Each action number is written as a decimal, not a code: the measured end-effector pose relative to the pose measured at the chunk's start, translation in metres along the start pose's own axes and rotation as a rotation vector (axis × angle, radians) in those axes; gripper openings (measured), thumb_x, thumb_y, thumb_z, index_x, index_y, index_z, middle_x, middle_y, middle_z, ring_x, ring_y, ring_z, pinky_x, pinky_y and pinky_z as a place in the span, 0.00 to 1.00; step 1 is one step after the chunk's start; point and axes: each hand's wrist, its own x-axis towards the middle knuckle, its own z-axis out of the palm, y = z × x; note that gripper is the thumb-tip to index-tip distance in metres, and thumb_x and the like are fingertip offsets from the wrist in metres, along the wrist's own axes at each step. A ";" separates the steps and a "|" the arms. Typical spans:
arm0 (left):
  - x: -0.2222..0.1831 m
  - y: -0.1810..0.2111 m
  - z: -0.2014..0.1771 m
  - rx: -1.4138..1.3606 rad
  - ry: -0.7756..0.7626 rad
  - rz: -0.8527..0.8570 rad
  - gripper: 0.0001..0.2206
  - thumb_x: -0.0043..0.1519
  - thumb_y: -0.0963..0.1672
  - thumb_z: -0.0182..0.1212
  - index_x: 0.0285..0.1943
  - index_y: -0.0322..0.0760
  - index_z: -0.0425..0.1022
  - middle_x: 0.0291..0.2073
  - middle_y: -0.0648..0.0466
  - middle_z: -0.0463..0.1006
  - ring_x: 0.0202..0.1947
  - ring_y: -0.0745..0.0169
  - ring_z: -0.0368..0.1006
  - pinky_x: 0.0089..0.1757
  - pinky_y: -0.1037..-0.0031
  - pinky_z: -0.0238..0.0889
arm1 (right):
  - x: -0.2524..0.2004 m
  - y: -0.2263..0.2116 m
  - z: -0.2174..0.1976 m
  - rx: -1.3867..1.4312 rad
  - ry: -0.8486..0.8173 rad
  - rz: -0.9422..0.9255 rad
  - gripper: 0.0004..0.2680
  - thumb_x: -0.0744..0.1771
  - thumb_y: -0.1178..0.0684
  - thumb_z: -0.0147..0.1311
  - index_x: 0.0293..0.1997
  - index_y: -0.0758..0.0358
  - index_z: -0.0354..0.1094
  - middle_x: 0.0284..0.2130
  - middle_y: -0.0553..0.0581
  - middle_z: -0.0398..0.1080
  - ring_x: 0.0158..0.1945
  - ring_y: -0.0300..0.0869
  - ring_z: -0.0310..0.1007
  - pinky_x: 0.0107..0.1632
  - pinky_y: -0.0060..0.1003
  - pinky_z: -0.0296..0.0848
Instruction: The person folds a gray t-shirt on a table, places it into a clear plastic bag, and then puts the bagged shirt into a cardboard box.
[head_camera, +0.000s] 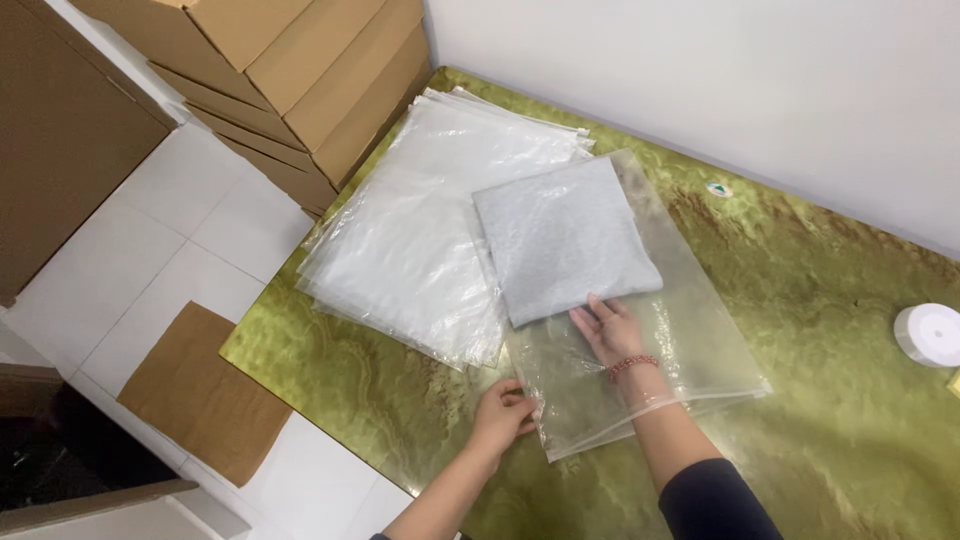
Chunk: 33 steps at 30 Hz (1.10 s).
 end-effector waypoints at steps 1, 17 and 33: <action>0.000 0.001 -0.003 0.000 0.002 -0.002 0.19 0.63 0.40 0.70 0.64 0.37 0.75 0.40 0.50 0.78 0.41 0.59 0.82 0.44 0.72 0.83 | -0.001 0.000 0.001 0.000 0.000 0.003 0.18 0.69 0.61 0.53 0.68 0.70 0.58 0.60 0.64 0.69 0.60 0.53 0.73 0.66 0.46 0.77; 0.002 -0.005 -0.017 0.290 -0.010 0.032 0.30 0.61 0.45 0.73 0.73 0.49 0.66 0.55 0.52 0.84 0.45 0.62 0.83 0.37 0.73 0.77 | -0.121 -0.028 -0.172 -0.230 0.070 0.137 0.16 0.71 0.56 0.53 0.66 0.75 0.65 0.50 0.72 0.78 0.47 0.53 0.80 0.51 0.42 0.80; 0.027 -0.012 -0.056 0.797 0.422 0.553 0.39 0.57 0.47 0.73 0.79 0.54 0.57 0.71 0.46 0.58 0.69 0.43 0.56 0.58 0.49 0.63 | -0.130 -0.043 -0.216 -1.103 0.367 -0.004 0.08 0.66 0.45 0.70 0.37 0.56 0.88 0.19 0.51 0.70 0.23 0.39 0.59 0.30 0.33 0.57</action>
